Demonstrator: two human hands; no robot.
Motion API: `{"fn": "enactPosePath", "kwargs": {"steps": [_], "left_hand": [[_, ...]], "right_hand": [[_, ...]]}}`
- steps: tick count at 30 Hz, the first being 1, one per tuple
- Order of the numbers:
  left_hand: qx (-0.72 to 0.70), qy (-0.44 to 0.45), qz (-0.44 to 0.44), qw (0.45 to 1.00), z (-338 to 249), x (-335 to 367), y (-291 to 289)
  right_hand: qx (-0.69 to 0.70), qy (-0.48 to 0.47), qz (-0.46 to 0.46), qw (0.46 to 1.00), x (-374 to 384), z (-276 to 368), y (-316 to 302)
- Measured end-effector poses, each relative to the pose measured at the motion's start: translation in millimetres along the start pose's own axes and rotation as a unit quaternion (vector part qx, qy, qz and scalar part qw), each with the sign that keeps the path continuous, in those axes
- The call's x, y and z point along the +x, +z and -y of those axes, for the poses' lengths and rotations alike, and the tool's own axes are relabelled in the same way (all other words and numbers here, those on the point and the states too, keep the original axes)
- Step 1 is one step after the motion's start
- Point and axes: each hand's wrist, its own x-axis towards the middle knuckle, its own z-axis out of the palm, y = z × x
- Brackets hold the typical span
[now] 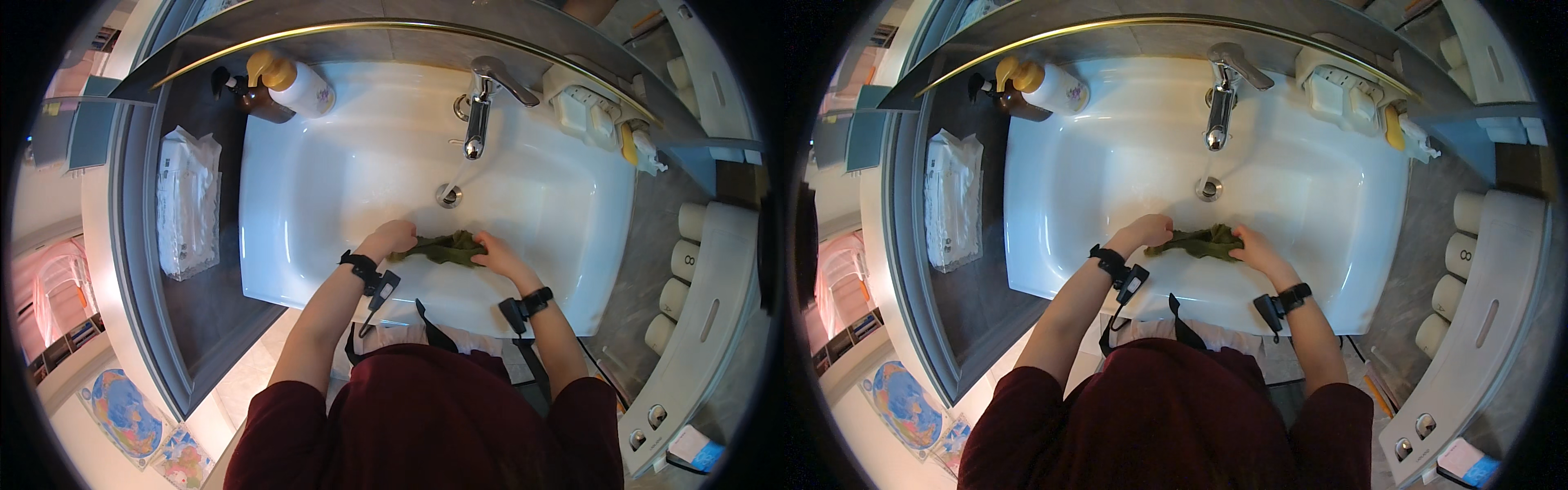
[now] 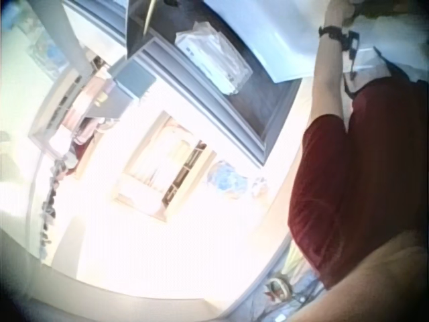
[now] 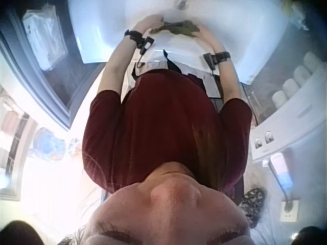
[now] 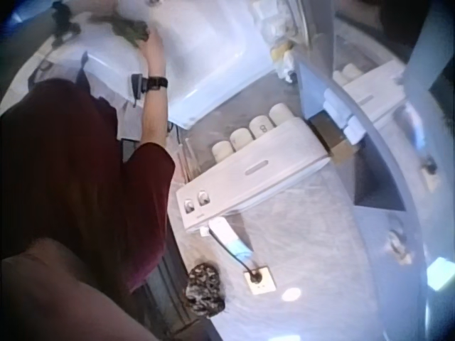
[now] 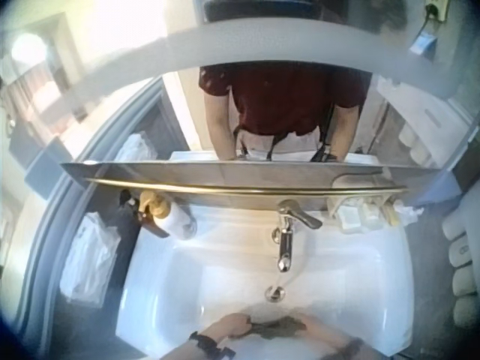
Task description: The person cleans a bathroom sink and mirror with a cloth, wringing it out under the faucet and wiping down the faucet, sink basin, and mirror surface.
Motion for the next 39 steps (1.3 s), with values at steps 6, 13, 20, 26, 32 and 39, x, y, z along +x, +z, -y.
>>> {"fn": "enactPosePath", "kwargs": {"steps": [6, 13, 20, 26, 32, 39], "left_hand": [[-0.001, 0.023, -0.112, 0.993, -13, -34, -19], [-0.044, 0.116, -0.319, 0.939, -31, -85, -30], [-0.088, 0.114, -0.364, 0.920, -76, -142, -48], [-0.175, 0.019, -0.366, 0.914, -119, -195, -45], [-0.059, 0.070, -0.507, 0.857, -128, -213, -6], [-0.057, 0.075, -0.500, 0.861, -143, -242, 33]], "right_hand": [[-0.024, 0.049, -0.021, 0.998, -47, 5, -33], [0.280, -0.120, -0.382, 0.872, -94, 65, -126], [0.425, -0.299, -0.417, 0.746, -127, 173, -223], [0.573, -0.409, -0.291, 0.648, -118, 203, -250], [0.711, -0.464, -0.103, 0.519, -108, 221, -258], [0.735, -0.436, -0.122, 0.504, -120, 231, -245]]}}
